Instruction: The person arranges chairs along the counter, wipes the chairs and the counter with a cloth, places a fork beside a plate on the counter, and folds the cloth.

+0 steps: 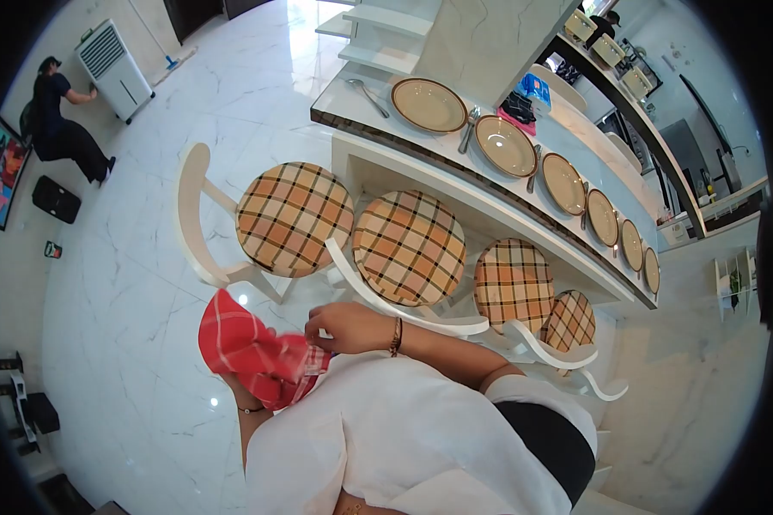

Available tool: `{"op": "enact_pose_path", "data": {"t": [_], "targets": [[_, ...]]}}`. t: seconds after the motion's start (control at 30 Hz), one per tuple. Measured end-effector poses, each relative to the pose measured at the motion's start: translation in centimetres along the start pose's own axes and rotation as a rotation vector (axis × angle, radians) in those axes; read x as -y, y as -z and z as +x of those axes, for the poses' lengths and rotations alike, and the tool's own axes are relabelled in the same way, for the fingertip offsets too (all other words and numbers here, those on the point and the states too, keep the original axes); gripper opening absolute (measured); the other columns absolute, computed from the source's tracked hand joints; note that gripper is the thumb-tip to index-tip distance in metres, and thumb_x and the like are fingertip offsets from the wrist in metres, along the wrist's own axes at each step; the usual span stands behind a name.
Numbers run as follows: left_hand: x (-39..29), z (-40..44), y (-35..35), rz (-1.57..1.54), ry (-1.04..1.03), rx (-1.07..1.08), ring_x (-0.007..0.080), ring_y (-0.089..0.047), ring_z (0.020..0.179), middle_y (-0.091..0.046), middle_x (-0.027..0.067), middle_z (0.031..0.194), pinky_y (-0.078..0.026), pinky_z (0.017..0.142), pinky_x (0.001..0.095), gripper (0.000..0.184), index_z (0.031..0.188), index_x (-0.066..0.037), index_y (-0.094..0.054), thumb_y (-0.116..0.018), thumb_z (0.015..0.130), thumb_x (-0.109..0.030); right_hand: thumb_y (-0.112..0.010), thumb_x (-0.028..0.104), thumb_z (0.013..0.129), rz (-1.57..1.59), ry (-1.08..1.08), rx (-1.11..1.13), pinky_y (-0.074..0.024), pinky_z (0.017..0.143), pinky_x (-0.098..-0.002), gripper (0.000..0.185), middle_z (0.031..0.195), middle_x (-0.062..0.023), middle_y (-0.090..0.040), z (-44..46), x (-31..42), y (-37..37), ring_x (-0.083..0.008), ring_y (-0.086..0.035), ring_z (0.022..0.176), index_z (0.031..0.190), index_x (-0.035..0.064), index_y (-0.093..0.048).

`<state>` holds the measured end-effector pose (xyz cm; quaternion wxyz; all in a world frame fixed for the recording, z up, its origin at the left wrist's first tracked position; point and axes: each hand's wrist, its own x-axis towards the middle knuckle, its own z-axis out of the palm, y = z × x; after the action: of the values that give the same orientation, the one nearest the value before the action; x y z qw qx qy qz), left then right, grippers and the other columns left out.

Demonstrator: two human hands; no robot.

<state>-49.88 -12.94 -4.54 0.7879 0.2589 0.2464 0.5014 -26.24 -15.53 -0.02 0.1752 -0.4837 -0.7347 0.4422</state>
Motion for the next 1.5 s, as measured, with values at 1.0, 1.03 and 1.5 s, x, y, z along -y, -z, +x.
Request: {"op": "enact_pose_path", "data": {"t": [1.0, 1.03, 1.5], "targets": [[-17.2, 17.2, 16.6, 0.396, -0.266, -0.512, 0.0248, -0.064, 0.090, -0.065, 0.0115, 0.102, -0.054, 0.077, 0.0370, 0.041, 0.111, -0.001, -0.059, -0.037, 0.096, -0.032, -0.060, 0.007, 0.081, -0.884, -0.499, -1.297, -0.0460, 0.086, -0.0427, 0.022, 0.099, -0.0190, -0.057, 24.1, -27.7, 30.2, -0.0361, -0.054, 0.095, 0.103, 0.0014, -0.060], [-18.8, 18.0, 17.4, 0.401, -0.253, -0.502, 0.0246, -0.064, 0.089, -0.065, 0.0113, 0.101, -0.054, 0.076, 0.0367, 0.041, 0.111, -0.001, -0.059, -0.037, 0.096, -0.033, -0.058, 0.008, 0.083, -0.956, -0.590, -1.280, -0.0460, 0.085, -0.0423, 0.018, 0.097, -0.0167, -0.058, 24.6, -28.6, 30.3, -0.0341, -0.054, 0.094, 0.099, 0.0025, -0.060], [-21.8, 31.7, 23.2, 0.400, 0.089, -0.168, 0.0274, -0.062, 0.094, -0.062, 0.0109, 0.108, -0.055, 0.076, 0.0425, 0.050, 0.117, -0.005, -0.054, -0.032, 0.095, -0.044, -0.054, 0.018, 0.094, -0.648, -0.599, -1.445, -0.0503, 0.068, -0.0447, 0.013, 0.083, -0.0152, -0.063, 21.8, -13.3, 22.6, -0.0353, -0.062, 0.082, 0.100, 0.0084, -0.061]]}}
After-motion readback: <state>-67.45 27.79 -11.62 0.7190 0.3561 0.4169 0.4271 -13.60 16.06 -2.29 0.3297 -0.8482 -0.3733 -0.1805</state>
